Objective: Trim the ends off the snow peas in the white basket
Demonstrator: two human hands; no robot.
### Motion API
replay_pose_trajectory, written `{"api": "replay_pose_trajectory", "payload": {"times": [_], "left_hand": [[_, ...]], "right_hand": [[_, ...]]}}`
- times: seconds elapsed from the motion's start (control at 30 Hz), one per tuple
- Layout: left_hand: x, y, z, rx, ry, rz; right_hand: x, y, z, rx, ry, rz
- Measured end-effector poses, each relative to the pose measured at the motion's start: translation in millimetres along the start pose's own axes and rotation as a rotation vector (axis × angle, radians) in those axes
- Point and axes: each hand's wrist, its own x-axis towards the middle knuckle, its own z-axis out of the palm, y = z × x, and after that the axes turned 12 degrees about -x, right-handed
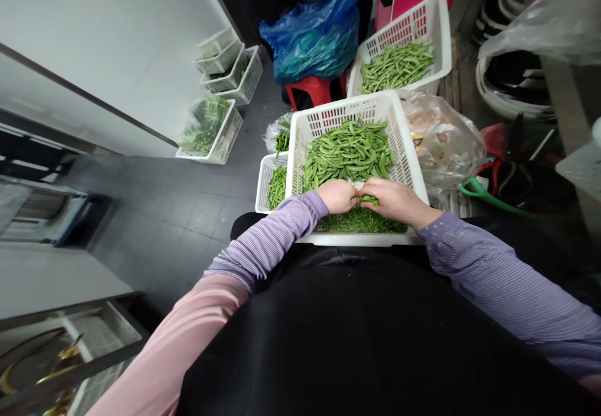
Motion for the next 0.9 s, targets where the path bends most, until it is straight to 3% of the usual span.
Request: {"api": "replay_pose_trajectory", "payload": {"times": [0.1, 0.2, 0.3, 0.4, 0.5, 0.6, 0.67, 0.77, 0.83, 0.9], "left_hand": [[4.9, -3.3, 5.1, -0.179, 0.185, 0.089], [13.8, -12.8, 28.5, -0.394, 0.371, 0.081], [18.3, -32.9, 62.3, -0.348, 0.25, 0.052], [13.6, -60.8, 88.9, -0.026, 0.051, 0.001], [7.7, -82.9, 98.7, 0.183, -0.052, -0.031], [9.7, -87.6, 91.1, 0.104, 0.023, -0.07], [14.2, -81.2, 78.7, -0.124, 0.164, -0.131], [18.2, -62.3, 57.0, -0.708, 0.303, -0.205], [17.3, -47.0, 45.5, -1.115, 0.308, -0.187], [14.9, -32.2, 38.6, -1.387, 0.324, -0.144]], "right_hand": [[3.6, -2.5, 3.4, 0.261, 0.059, 0.202], [6.3, 4.2, -2.5, 0.799, 0.09, 0.524], [4.9, 22.1, -21.0, 1.331, 0.201, 0.789], [0.7, 40.4, -44.5, 1.568, 0.356, 0.903], [-0.7, 43.8, -52.9, 1.577, 0.318, 0.917], [3.1, 32.8, -35.6, 1.402, 0.176, 0.9], [6.7, 23.2, -16.3, 1.206, 0.069, 0.85], [10.2, 10.2, 6.2, 1.006, -0.077, 0.767], [10.3, 3.1, 11.3, 1.017, -0.151, 0.715], [8.7, -2.1, 10.4, 1.108, -0.207, 0.654]]}}
